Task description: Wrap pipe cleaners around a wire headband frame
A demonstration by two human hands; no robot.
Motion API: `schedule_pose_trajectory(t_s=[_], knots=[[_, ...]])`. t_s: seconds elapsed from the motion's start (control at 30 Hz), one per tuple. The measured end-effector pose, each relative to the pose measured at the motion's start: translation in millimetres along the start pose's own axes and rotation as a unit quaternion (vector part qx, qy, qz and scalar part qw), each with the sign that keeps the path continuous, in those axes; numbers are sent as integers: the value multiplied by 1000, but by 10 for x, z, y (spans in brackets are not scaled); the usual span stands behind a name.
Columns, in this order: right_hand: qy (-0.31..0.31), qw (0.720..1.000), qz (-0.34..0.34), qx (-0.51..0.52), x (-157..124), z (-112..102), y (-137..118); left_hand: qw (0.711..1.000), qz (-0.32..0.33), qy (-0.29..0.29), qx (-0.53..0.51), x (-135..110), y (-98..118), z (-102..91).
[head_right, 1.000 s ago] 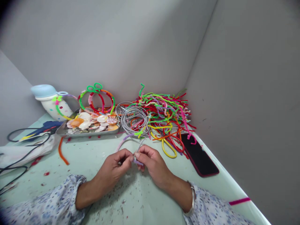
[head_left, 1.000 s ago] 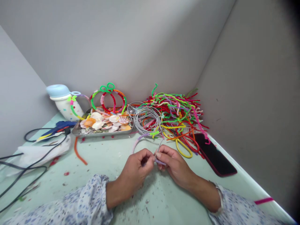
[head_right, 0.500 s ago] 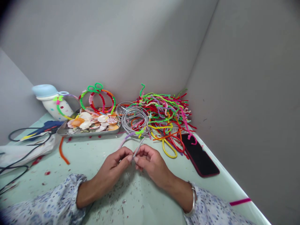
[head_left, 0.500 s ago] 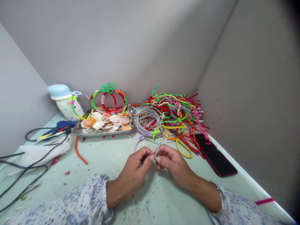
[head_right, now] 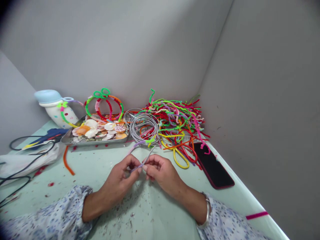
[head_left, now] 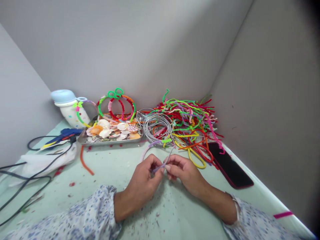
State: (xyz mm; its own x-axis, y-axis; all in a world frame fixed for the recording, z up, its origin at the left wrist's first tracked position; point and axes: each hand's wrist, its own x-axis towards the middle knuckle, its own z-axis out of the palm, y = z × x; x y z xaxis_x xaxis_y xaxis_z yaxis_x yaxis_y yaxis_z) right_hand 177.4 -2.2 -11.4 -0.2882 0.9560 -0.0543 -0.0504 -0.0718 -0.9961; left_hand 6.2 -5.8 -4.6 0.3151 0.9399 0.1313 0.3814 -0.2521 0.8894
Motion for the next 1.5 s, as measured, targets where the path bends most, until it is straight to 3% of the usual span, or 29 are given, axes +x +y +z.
schedule_pose_trajectory(t_s=[0.47,1.5], knots=[[4,998,-23,-62,15,-21,-1,1000,5,-1,-15,4,-10,-15],[0,998,-49,-50,-30,-22,-8,991,13,-4,-132,-14,72,-27]])
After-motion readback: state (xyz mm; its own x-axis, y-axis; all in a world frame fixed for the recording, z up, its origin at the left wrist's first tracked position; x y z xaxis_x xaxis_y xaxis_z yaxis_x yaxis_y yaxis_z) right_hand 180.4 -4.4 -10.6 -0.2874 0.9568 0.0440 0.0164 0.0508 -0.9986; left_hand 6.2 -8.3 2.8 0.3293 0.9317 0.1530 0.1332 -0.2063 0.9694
